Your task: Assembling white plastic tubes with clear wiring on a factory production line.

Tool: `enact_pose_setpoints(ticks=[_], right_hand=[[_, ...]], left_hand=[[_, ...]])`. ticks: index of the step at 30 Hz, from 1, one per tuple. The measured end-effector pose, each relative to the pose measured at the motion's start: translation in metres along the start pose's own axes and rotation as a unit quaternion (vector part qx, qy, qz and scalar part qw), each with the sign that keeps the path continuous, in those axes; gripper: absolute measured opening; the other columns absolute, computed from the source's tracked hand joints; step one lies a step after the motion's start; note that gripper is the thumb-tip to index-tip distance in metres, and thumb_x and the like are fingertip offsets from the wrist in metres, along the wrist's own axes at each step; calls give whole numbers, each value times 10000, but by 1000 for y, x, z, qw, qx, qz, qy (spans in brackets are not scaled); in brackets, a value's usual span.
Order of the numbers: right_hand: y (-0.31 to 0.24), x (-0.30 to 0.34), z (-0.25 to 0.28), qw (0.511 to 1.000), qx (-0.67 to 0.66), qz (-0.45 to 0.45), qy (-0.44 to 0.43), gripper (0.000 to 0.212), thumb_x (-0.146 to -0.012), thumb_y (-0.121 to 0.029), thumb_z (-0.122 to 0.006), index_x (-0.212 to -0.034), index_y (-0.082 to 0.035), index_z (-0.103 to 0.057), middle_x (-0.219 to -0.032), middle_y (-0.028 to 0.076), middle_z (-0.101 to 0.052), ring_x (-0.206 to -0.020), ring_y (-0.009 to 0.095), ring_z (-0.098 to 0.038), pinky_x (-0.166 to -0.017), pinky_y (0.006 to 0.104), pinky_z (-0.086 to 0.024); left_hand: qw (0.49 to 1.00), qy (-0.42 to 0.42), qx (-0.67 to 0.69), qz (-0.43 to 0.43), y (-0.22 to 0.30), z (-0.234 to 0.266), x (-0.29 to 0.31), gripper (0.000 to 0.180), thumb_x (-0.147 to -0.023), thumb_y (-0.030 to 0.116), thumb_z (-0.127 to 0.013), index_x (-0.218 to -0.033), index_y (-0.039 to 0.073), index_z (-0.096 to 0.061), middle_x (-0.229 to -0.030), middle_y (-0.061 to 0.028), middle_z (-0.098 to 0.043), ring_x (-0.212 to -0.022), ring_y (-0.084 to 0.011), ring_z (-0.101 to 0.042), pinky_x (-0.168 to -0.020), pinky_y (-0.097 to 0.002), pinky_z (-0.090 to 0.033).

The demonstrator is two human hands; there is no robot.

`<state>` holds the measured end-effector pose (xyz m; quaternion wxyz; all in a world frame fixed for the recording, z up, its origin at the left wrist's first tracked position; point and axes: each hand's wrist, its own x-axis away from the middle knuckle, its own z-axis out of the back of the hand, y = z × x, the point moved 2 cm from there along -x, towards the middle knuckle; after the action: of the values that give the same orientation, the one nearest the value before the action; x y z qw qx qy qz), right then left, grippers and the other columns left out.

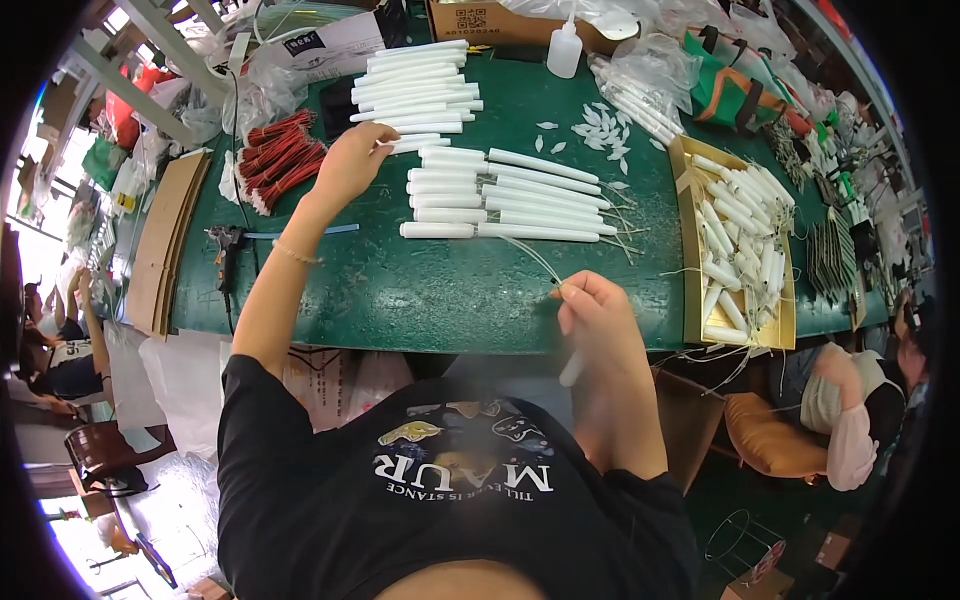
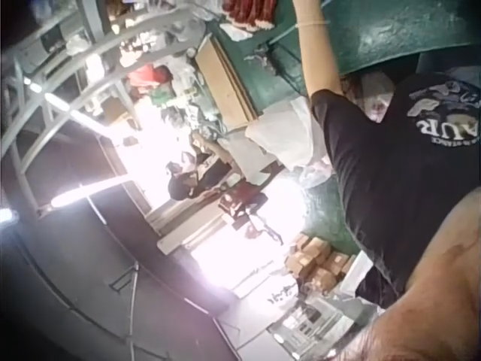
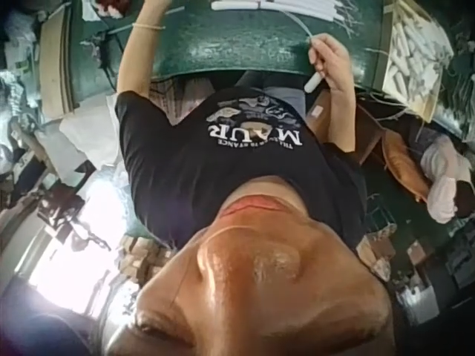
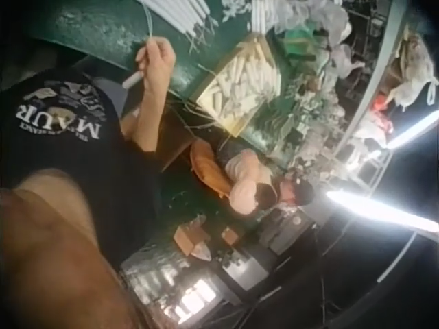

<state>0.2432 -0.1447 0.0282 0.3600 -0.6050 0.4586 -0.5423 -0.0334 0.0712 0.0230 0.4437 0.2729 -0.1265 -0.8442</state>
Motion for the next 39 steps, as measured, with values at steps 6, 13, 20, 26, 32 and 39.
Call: enact_pose_setpoints(ticks=[6,13,20,26,32,39], right_hand=[[-3,2,1,999,-41,2,4,149,-861,-144,-471,-807,-14,-521,-498,28,-478,-323,36,-315,-301,158,-234],[-19,8,0,993,-89,71,-12,140,-860,-150,-471,-824,-20,-507,-478,31,-458,-324,32,-301,-297,151,-227],[-33,20,-6,984,-98,145,-36,127,-866,-138,-451,-851,-18,-493,-457,19,-425,-321,31,-276,-296,152,-215],[-38,26,-15,979,-90,170,-67,137,-864,-142,-445,-846,-9,-475,-455,11,-421,-318,27,-277,-297,152,-218],[-46,33,-20,975,-84,195,-65,153,-863,-162,-459,-825,-14,-450,-437,8,-409,-307,25,-280,-281,154,-212],[-60,31,-32,961,-97,245,-89,136,-875,-138,-440,-821,-13,-436,-426,12,-407,-299,25,-277,-271,156,-204]], left_hand=[[960,-24,-273,-52,-20,-18,-15,144,-736,124,-585,-861,51,-576,-835,-112,-566,-809,-292,-548,-684,-386,-464],[982,57,-175,44,29,30,6,214,-808,130,-517,-982,6,-497,-799,-140,-590,-771,-273,-592,-625,-360,-483],[617,146,731,254,76,-6,68,325,-891,103,-451,-1166,-20,-328,-1063,-197,-518,-969,-279,-553,-798,-366,-495],[525,173,783,284,84,-14,80,246,-881,150,-493,-1042,-25,-428,-1076,-177,-503,-1007,-246,-524,-872,-358,-473],[509,168,792,292,83,-17,81,239,-883,147,-488,-1036,-26,-430,-1072,-170,-506,-1016,-246,-521,-876,-359,-471],[500,156,804,283,88,-19,79,233,-889,152,-477,-1035,-24,-432,-1073,-168,-509,-1019,-240,-521,-881,-360,-467]])
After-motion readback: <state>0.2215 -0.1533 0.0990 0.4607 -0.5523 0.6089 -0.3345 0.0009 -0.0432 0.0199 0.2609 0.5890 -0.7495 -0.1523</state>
